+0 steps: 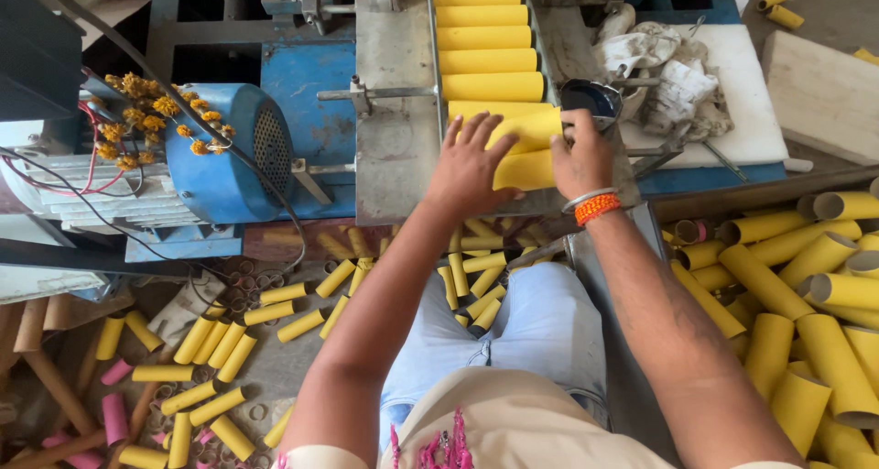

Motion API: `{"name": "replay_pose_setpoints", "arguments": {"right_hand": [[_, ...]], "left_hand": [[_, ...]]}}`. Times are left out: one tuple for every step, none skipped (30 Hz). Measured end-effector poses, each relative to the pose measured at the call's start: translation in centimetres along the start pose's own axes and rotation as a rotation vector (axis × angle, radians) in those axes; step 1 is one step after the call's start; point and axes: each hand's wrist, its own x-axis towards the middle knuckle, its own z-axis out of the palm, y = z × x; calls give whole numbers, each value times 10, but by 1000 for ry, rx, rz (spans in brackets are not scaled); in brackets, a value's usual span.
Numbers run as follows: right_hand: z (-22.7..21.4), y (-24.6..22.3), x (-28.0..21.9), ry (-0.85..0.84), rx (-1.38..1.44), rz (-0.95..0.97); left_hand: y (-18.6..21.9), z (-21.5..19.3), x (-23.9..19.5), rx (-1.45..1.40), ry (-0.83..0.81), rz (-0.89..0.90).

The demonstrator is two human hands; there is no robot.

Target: The person repeatedly picks up yellow cylindrical objects from a pile, places them onto a conveyor belt, and then collects them as they exit the machine. The person handles the cylinders by hand throughout the process.

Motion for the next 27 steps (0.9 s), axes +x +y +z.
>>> {"name": "replay_pose_setpoints", "arguments": {"right_hand": [[-5, -1, -1, -32, -90, -67], [-13, 0, -1, -63, -180, -133], [-25, 3, -5, -93, -271, -190], [-36, 7, -7, -92, -278, -194], [-48, 13, -13, -89, -287, -191], [-60, 20, -17, -86, -297, -188], [-76, 29, -22, -101, -246, -130], [-94, 39, -27, -115, -195, -74], [-112, 50, -31, -125, -146, -20], [-131, 61, -35, -119, -135, 34], [-153, 75, -44, -111, -129, 102], [-174, 91, -48, -90, -95, 131], [-197, 110, -59, -61, -67, 176], [-218, 131, -70, -58, -117, 206], [-243, 152, -82, -50, -167, 240], [-266, 173, -97, -45, -217, 275], [-284, 194, -109, -70, -239, 291], [-298, 213, -125, -95, -259, 307], [-307, 232, -137, -130, -276, 311], [-309, 248, -150, -234, -314, 387], [-304, 264, -156, -345, -343, 448], [-292, 277, -167, -417, -326, 495], [-276, 287, -174, -496, -305, 534], [-262, 296, -179, -564, -398, 555], [-244, 303, -182, -634, -488, 573], [-226, 308, -186, -675, -580, 701], [-210, 311, -192, -714, -669, 831]], "left_hand": [[-2, 5, 3, 66, -75, -16], [-4, 11, 6, 132, -149, -32], [-4, 18, 8, 197, -228, -42], [-8, 24, 8, 214, -235, -64], [-15, 29, 4, 229, -246, -80], [-23, 33, 2, 245, -257, -96], [-29, 37, -1, 272, -271, -94], [-35, 38, -3, 300, -284, -91], [-41, 38, -3, 327, -292, -87], [-45, 35, -3, 334, -282, -73], [-45, 34, -6, 332, -281, -49], [-47, 27, -9, 320, -226, -58], [-45, 22, -12, 297, -181, -54], [-43, 16, -14, 350, -206, -43], [-37, 11, -11, 403, -227, -24], [-30, 4, -13, 367, -238, -53], [-22, -4, -12, 336, -244, -90], [-6, -2, -9, 280, -208, -56], [10, -2, -8, 226, -168, -38], [25, 0, -2, 171, -130, -22], [45, 7, 4, 73, -199, -19], [73, 20, 6, -25, -269, -16], [99, 31, 4, -118, -337, -22], [124, 41, 3, -205, -305, 112], [145, 51, 0, -289, -273, 245], [166, 62, -1, -289, -315, 318], [181, 71, -1, -286, -358, 393]]}}
